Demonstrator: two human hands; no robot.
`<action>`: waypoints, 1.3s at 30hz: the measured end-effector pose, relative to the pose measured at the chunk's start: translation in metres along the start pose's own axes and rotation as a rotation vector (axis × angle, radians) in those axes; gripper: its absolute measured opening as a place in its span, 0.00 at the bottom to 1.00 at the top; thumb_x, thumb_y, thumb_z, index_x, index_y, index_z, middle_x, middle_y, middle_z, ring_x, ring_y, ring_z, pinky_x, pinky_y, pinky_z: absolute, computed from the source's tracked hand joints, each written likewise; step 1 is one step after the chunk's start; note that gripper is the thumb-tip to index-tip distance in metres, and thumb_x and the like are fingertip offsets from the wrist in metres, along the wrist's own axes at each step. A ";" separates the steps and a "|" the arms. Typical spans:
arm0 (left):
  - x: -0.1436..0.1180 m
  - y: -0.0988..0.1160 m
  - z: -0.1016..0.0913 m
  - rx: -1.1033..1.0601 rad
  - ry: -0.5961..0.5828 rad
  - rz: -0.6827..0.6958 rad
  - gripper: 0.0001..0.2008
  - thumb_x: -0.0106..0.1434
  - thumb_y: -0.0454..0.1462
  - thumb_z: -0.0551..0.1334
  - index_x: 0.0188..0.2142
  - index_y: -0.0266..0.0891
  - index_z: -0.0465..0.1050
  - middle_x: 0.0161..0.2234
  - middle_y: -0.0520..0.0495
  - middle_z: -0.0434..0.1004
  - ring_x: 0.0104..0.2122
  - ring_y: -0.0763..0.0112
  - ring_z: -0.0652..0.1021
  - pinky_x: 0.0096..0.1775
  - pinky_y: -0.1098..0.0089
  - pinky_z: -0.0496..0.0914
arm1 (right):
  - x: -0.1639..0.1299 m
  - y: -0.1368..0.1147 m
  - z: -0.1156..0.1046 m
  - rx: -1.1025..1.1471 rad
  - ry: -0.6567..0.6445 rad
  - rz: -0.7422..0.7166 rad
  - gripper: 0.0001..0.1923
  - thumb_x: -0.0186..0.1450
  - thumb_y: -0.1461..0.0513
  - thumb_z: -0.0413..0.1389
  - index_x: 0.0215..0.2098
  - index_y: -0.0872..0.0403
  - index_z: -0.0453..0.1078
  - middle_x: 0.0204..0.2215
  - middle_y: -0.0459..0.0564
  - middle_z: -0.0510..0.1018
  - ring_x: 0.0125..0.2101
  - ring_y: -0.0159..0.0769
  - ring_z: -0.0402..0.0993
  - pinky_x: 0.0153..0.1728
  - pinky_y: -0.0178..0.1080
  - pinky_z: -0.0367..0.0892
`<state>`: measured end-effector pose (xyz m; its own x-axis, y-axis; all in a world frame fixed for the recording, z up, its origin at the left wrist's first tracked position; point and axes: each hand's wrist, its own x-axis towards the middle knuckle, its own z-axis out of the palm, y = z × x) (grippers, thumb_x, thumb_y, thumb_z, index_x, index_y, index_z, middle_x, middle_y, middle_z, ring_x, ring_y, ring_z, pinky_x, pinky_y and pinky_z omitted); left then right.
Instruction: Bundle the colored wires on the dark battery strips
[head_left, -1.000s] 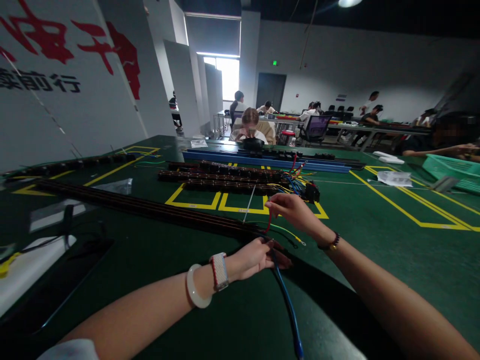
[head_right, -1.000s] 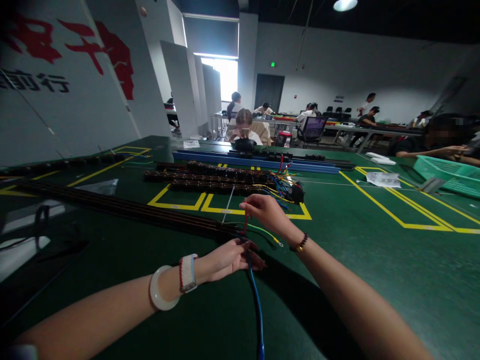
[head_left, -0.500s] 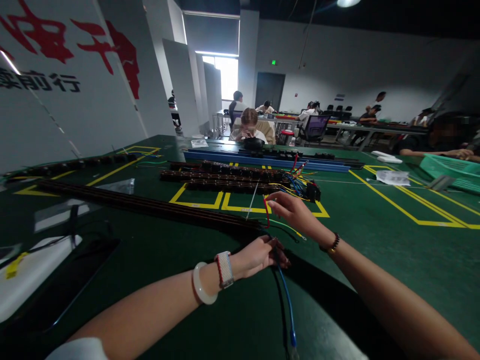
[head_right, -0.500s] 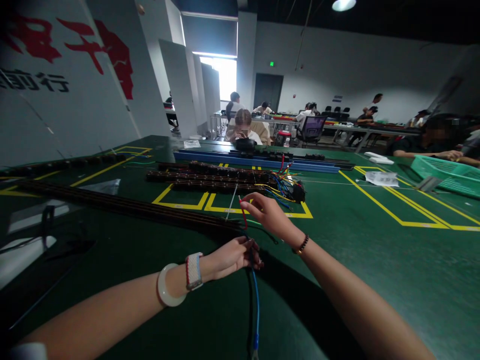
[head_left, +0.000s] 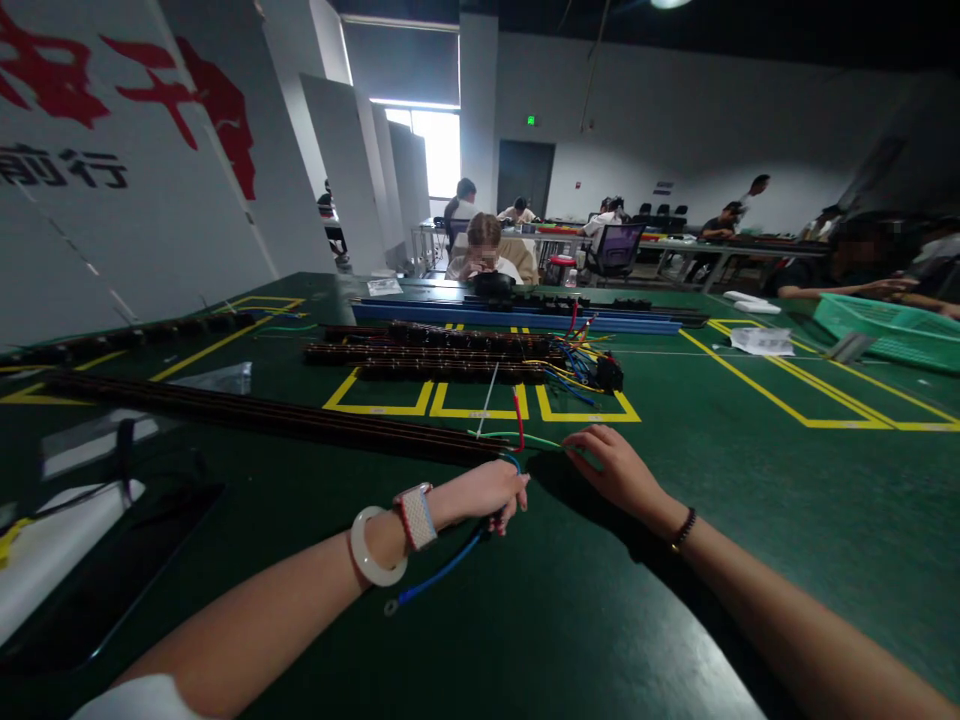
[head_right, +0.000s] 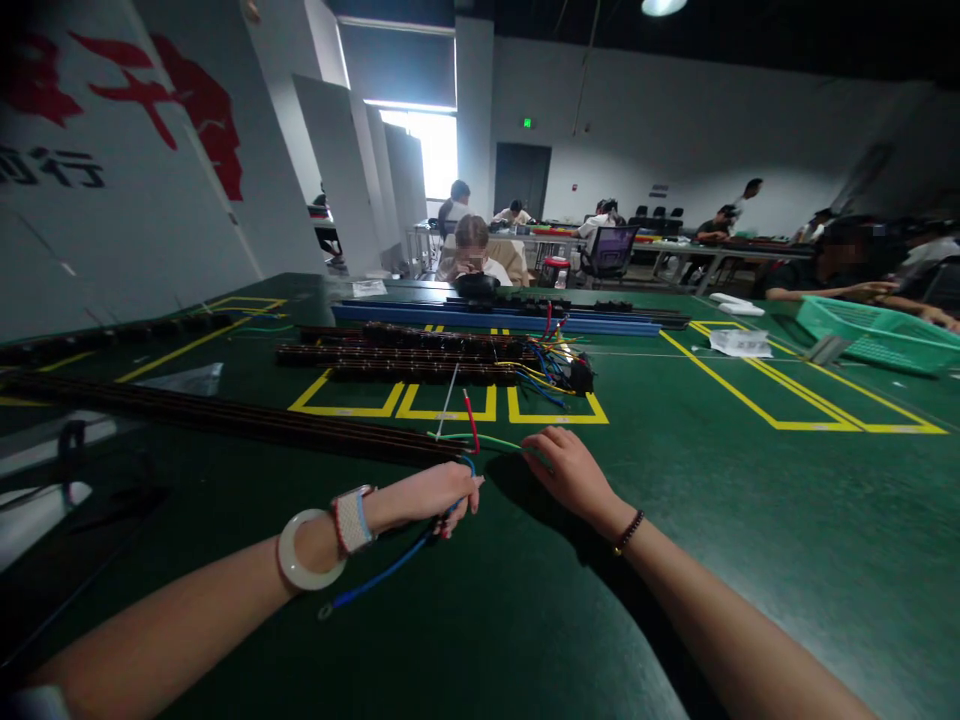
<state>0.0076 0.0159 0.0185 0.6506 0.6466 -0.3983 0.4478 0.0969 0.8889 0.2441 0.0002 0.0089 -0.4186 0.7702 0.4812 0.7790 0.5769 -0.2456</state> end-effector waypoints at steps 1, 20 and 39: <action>0.000 -0.002 -0.004 0.039 -0.009 -0.010 0.19 0.65 0.46 0.49 0.24 0.36 0.64 0.11 0.55 0.62 0.12 0.76 0.66 0.20 0.74 0.59 | 0.000 0.003 0.000 -0.009 0.001 0.002 0.10 0.68 0.61 0.49 0.44 0.54 0.69 0.38 0.54 0.73 0.39 0.40 0.69 0.42 0.44 0.66; -0.015 0.008 -0.006 0.195 0.089 0.196 0.11 0.61 0.37 0.57 0.22 0.41 0.67 0.16 0.52 0.66 0.19 0.70 0.70 0.30 0.70 0.64 | 0.014 -0.044 -0.001 -0.384 0.002 -0.439 0.18 0.67 0.68 0.47 0.55 0.53 0.64 0.54 0.53 0.68 0.58 0.42 0.57 0.58 0.49 0.56; -0.014 -0.002 0.005 0.879 0.218 0.318 0.18 0.68 0.42 0.44 0.33 0.40 0.69 0.30 0.48 0.74 0.29 0.69 0.73 0.30 0.71 0.60 | 0.023 -0.039 0.007 -0.014 -0.222 0.071 0.07 0.65 0.62 0.55 0.35 0.54 0.76 0.32 0.51 0.76 0.35 0.36 0.71 0.37 0.37 0.65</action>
<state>0.0003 0.0027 0.0213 0.7327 0.6795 -0.0380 0.6273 -0.6525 0.4252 0.2009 -0.0030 0.0241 -0.4538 0.8505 0.2658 0.8160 0.5165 -0.2595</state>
